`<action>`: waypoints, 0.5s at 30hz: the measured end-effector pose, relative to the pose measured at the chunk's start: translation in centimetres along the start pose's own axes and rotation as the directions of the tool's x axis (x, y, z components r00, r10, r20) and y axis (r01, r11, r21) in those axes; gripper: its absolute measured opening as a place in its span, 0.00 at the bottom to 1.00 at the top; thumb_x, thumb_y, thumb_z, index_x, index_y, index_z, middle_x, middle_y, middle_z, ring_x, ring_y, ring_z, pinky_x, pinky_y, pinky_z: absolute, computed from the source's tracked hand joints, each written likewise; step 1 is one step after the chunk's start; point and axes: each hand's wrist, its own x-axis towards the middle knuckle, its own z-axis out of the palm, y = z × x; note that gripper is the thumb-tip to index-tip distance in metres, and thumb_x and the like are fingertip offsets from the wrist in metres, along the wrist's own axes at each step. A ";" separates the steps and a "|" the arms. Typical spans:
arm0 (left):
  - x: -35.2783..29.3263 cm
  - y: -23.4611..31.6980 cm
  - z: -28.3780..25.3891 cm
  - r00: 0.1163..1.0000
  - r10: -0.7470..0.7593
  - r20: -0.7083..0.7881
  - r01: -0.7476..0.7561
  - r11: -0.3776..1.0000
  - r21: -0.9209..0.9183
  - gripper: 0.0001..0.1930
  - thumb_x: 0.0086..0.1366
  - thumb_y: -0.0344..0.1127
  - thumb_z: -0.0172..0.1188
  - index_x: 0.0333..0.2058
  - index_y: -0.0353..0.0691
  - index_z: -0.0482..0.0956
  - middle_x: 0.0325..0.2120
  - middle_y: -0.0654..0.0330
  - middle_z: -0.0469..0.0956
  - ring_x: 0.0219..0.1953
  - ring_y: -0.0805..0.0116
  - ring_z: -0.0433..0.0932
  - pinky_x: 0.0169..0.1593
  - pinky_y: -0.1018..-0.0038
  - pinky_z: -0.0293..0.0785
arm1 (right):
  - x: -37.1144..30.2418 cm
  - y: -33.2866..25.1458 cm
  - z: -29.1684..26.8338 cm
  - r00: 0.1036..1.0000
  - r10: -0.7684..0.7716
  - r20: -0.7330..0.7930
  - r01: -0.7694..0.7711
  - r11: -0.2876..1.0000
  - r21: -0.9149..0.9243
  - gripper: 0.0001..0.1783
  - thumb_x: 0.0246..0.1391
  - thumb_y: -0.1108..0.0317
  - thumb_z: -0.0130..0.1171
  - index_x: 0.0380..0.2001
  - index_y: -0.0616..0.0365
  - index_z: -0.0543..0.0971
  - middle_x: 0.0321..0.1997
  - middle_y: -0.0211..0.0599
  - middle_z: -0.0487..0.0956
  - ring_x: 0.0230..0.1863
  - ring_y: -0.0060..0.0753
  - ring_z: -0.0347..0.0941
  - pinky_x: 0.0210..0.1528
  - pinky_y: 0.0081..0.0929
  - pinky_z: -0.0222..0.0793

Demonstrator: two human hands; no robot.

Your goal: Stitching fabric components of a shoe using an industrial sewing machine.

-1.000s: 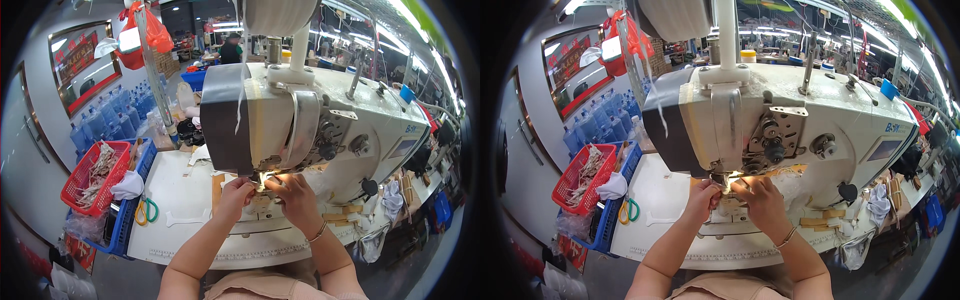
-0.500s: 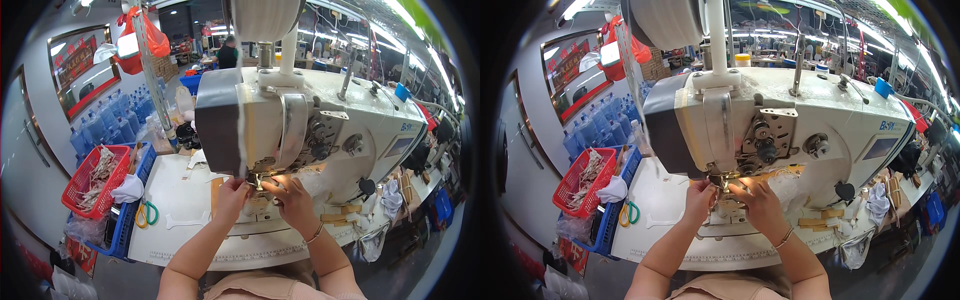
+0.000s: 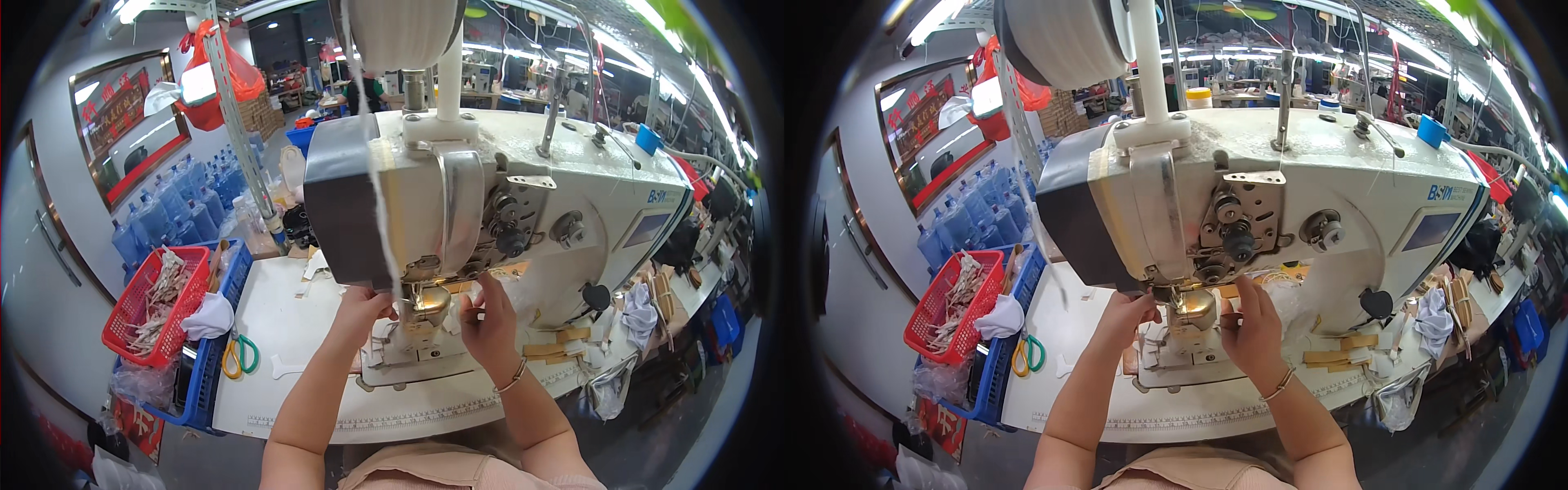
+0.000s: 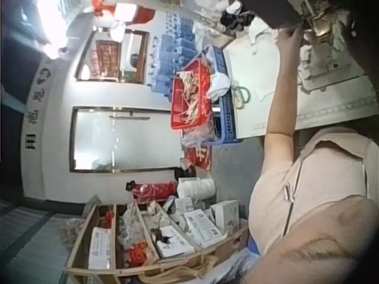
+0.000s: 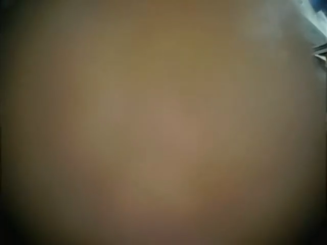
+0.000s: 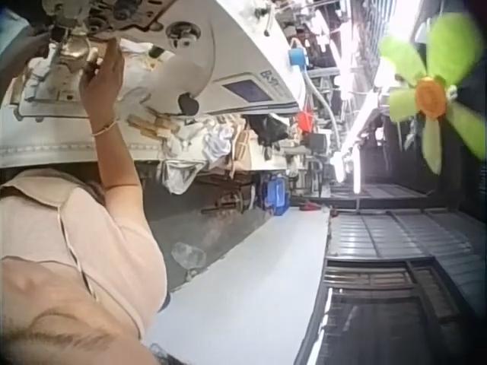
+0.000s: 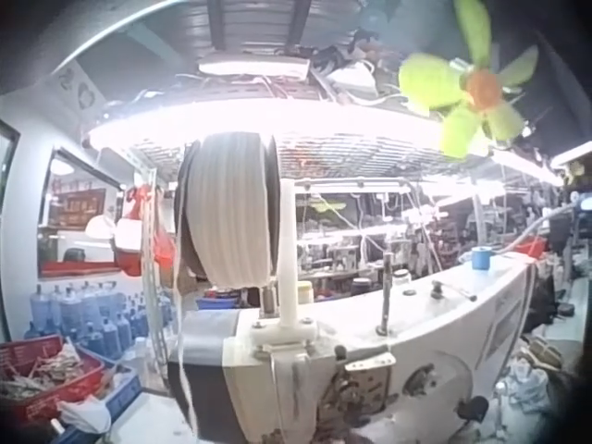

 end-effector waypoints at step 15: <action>-2.5 -1.2 0.9 0.998 -0.032 -0.046 0.013 0.929 -0.369 0.05 0.57 0.28 0.59 0.32 0.38 0.74 0.22 0.67 0.71 0.20 0.81 0.66 0.23 0.82 0.61 | -3.3 -0.1 1.1 0.997 -0.059 0.055 0.050 0.985 0.164 0.06 0.48 0.77 0.59 0.31 0.58 0.77 0.27 0.35 0.74 0.19 0.25 0.64 0.21 0.20 0.64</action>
